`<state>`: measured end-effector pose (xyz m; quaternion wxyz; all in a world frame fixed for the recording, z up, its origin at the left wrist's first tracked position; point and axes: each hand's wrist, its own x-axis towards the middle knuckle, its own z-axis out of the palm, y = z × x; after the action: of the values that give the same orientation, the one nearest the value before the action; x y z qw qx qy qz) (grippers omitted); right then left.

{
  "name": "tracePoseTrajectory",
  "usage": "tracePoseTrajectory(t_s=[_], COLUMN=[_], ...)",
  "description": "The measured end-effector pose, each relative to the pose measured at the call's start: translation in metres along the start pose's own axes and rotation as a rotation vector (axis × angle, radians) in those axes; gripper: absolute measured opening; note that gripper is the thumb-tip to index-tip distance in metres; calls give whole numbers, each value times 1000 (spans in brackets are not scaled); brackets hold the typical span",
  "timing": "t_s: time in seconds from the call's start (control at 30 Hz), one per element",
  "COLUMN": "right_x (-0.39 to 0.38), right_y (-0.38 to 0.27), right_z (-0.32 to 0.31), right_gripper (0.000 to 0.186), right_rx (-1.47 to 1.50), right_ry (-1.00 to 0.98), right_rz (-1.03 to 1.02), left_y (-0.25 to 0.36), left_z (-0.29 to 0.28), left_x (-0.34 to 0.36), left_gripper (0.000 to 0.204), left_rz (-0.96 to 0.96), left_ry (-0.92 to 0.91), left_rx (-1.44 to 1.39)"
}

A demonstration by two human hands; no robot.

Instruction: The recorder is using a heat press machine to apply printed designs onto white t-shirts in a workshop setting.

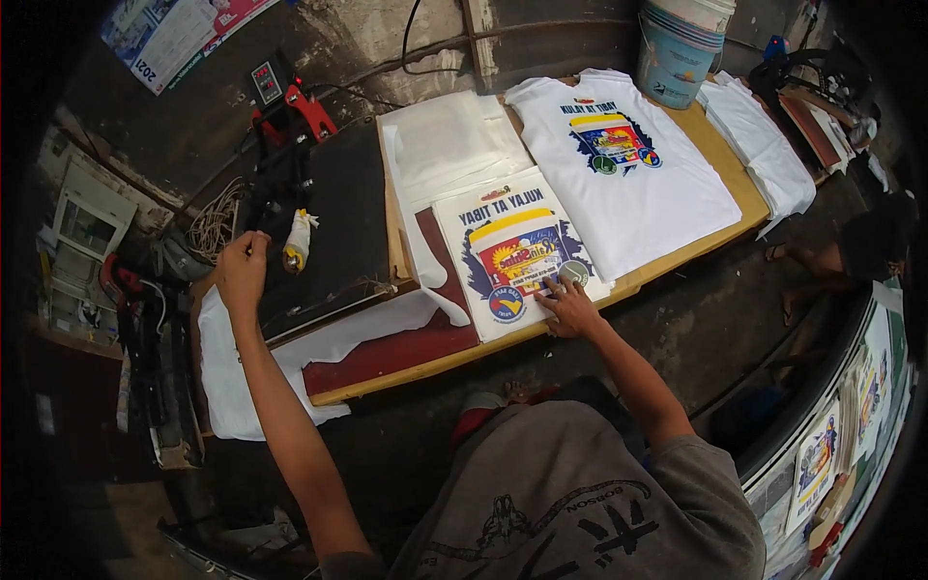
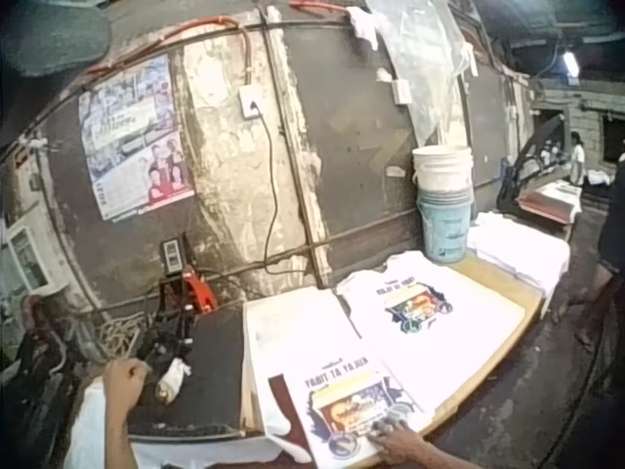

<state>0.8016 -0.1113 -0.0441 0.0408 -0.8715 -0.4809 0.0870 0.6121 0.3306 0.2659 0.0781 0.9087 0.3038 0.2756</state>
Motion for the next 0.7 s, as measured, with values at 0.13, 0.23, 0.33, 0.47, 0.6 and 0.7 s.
tracePoseTrajectory(t_s=[0.13, 0.23, 0.33, 0.47, 0.6, 0.7], right_x=[1, 3, -1, -1, 3, 7], right_y=[0, -3, 0, 8, 9, 6], right_z=[2, -1, 2, 8, 8, -4], right_gripper=[67, 65, 62, 56, 54, 53], right_rx=[-12, -30, -37, -62, -59, -32], right_ry=[-18, -67, -79, 26, 12, -39], right_rz=[24, 42, 34, -21, -22, -3], left_y=[11, 7, 7, 9, 7, 5], left_z=[-1, -1, 0, -1, 0, 1], left_x=[-1, -2, -2, -1, -1, -2], left_gripper=[30, 30, 30, 29, 29, 30], left_rz=[-29, -26, -17, -20, -1, -11], left_ry=[-11, -1, 2, -2, 12, 17], left_rx=[-5, 26, -1, -19, -9, -17])
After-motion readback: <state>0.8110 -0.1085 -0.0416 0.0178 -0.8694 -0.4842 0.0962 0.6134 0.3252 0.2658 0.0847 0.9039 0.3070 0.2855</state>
